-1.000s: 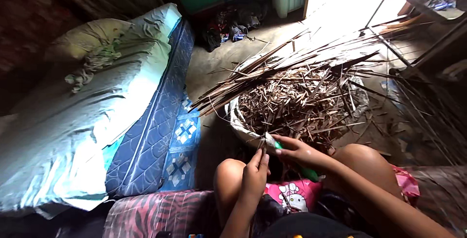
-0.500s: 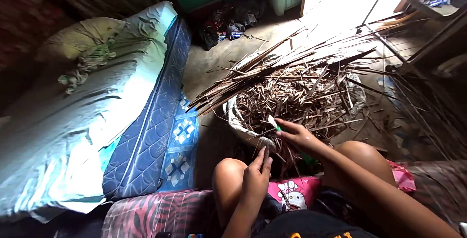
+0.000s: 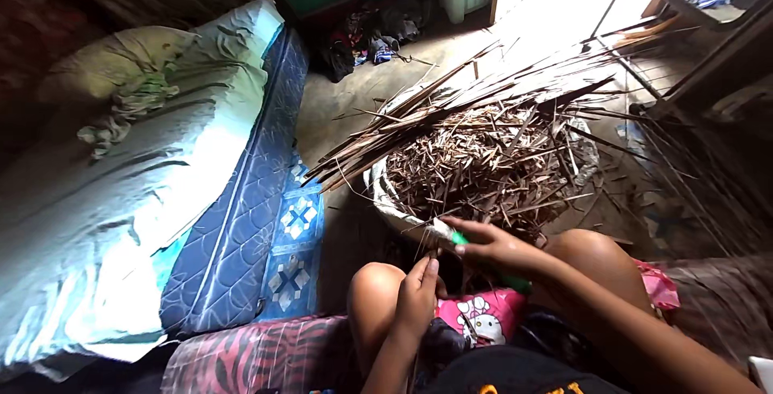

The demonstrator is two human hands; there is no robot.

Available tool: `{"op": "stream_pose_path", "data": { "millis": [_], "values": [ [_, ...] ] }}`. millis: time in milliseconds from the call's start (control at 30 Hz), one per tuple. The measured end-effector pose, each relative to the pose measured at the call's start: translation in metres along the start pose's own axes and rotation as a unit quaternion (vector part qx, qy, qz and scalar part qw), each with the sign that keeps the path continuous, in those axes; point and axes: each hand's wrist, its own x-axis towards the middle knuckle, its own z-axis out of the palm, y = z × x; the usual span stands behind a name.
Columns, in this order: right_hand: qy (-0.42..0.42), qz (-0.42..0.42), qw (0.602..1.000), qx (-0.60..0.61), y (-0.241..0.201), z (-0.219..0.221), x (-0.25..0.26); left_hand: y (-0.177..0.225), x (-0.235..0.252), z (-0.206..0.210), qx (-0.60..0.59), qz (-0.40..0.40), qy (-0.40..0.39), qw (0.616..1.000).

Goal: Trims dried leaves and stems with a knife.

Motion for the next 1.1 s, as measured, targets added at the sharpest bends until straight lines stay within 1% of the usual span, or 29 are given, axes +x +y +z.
{"op": "stream_pose_path", "data": {
  "millis": [33,100,233,333,433,567,700,767,867,967,1000,1067,1100],
  "values": [
    [-0.027,0.009,1.0,0.003,0.005,0.009,0.0,-0.001,0.001,0.001,0.007,0.001,0.003,1.0],
    [-0.043,0.031,0.999,0.011,0.012,0.02,0.002,-0.002,0.001,0.0,0.012,-0.004,0.004,1.0],
    [-0.014,0.032,0.999,-0.01,0.011,0.02,0.003,0.004,-0.002,0.001,0.02,-0.02,0.01,1.0],
    [-0.012,0.026,0.999,-0.028,0.008,0.015,0.002,0.002,-0.003,0.002,0.044,-0.026,0.02,0.998],
    [-0.006,0.024,0.999,-0.021,0.01,0.015,0.002,0.003,-0.003,0.004,0.069,-0.038,0.018,0.997],
    [0.032,0.015,0.999,-0.015,0.01,0.014,0.002,0.004,-0.004,0.007,0.075,-0.024,0.012,0.997],
    [0.085,0.003,0.996,-0.031,0.001,0.004,0.003,0.002,-0.007,0.008,0.066,-0.009,0.005,0.998],
    [0.128,-0.016,0.991,-0.038,-0.006,-0.009,0.006,0.0,-0.008,0.008,0.06,0.0,0.0,0.998],
    [0.219,-0.041,0.975,-0.018,-0.012,-0.04,0.015,-0.004,-0.012,0.008,0.055,0.01,-0.013,0.998],
    [0.337,-0.06,0.939,0.018,-0.022,-0.068,0.018,-0.005,-0.013,0.007,0.045,0.015,-0.023,0.999],
    [0.363,-0.073,0.928,0.033,-0.024,-0.075,0.016,-0.005,-0.014,0.006,0.034,0.018,-0.026,0.999],
    [0.377,-0.095,0.92,0.056,-0.027,-0.081,0.01,-0.004,-0.015,0.004,-0.003,0.011,-0.034,0.999],
    [0.358,-0.097,0.927,0.054,-0.027,-0.079,0.005,-0.003,-0.015,0.003,-0.024,0.006,-0.039,0.999]
  ]
}}
